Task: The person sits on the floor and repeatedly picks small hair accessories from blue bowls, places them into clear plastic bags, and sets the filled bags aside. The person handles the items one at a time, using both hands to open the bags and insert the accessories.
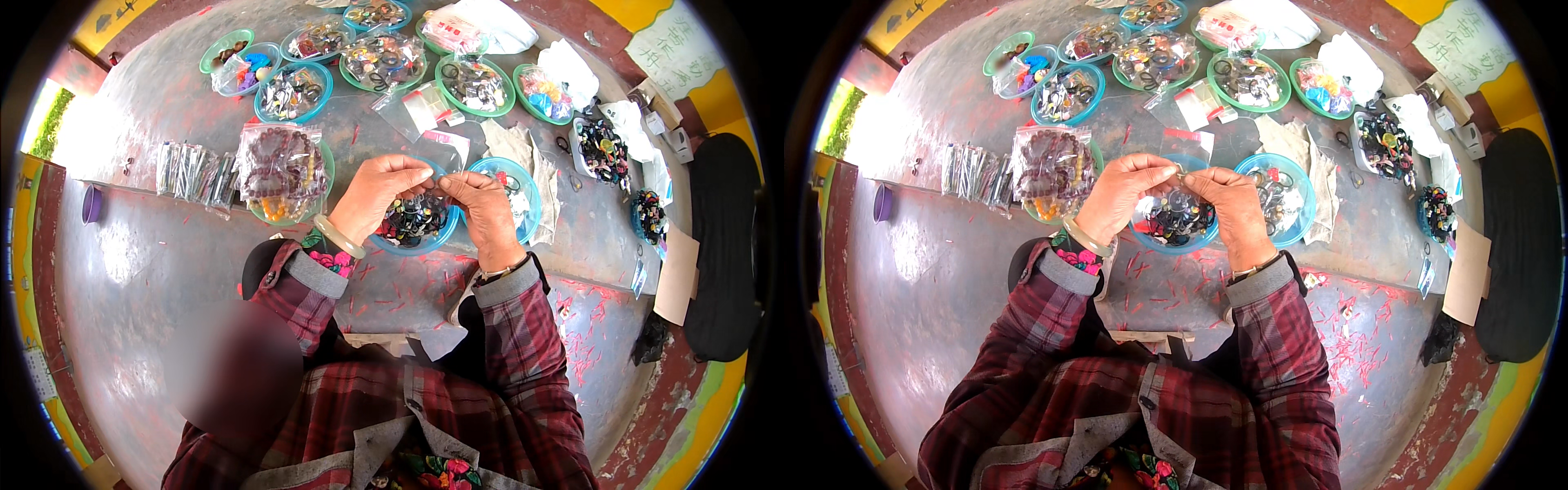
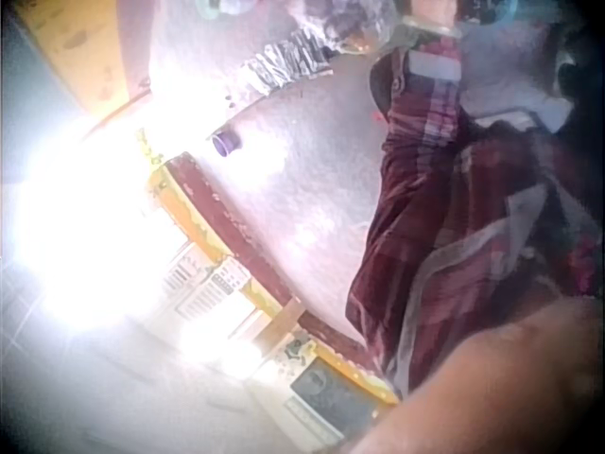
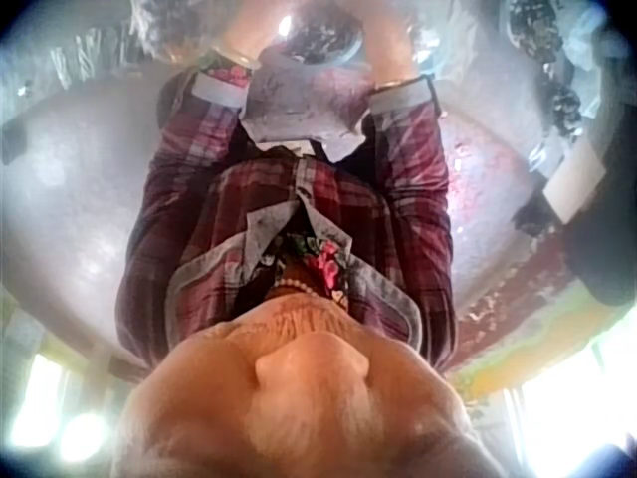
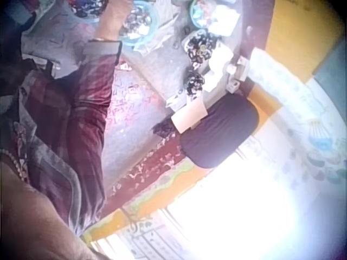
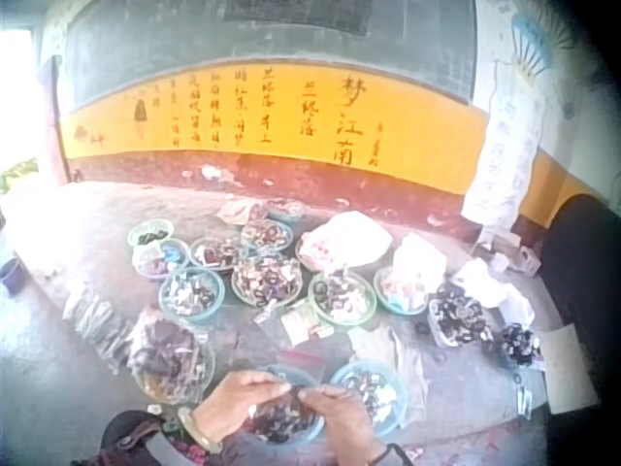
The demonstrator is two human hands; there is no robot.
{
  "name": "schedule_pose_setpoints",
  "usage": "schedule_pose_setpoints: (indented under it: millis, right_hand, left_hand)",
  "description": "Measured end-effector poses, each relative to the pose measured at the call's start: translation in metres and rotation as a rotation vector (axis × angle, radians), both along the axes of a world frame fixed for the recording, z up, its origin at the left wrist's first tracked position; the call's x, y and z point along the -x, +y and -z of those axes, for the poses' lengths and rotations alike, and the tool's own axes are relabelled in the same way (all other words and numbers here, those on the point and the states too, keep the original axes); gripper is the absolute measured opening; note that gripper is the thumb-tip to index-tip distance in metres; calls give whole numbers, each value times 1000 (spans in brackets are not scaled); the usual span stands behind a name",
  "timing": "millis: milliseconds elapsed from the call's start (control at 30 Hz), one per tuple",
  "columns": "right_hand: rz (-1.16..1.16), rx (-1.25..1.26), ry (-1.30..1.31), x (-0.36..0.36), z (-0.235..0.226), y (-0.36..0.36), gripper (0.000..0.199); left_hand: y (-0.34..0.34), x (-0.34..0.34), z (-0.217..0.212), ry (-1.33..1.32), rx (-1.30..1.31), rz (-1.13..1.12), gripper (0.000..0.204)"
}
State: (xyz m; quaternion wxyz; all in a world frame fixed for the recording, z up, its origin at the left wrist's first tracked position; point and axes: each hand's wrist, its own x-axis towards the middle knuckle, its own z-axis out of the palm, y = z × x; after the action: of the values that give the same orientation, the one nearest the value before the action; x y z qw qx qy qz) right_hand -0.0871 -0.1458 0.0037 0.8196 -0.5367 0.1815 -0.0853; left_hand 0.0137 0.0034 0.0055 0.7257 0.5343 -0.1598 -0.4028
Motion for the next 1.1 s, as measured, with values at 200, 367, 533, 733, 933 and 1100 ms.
schedule_pose_setpoints:
  millis: [200, 367, 533, 733, 933, 1100]
  right_hand:
    - [-20, 54, 0, 0, 0, 0, 6]
    - [-23, 46, -34, -1, 1, 1, 8]
    - [-45, 67, -50, -1, 6, -3, 11]
    - [-64, -22, -32, -1, 2, 1, 10]
    - [-93, -12, 23, -4, 1, 4, 9]
    - [-122, -10, 16, -4, 8, 2, 9]
  left_hand:
    - [1, 0, -1, 14, 27, 18, 19]
    - [1, 0, 2, 20, -5, 44, 20]
    - [2, 1, -2, 86, -34, 98, 21]
    - [4, 2, 2, 27, -46, 43, 20]
    - [2, 1, 5, -112, -84, -123, 17]
    - [0, 0, 1, -228, -170, -104, 14]
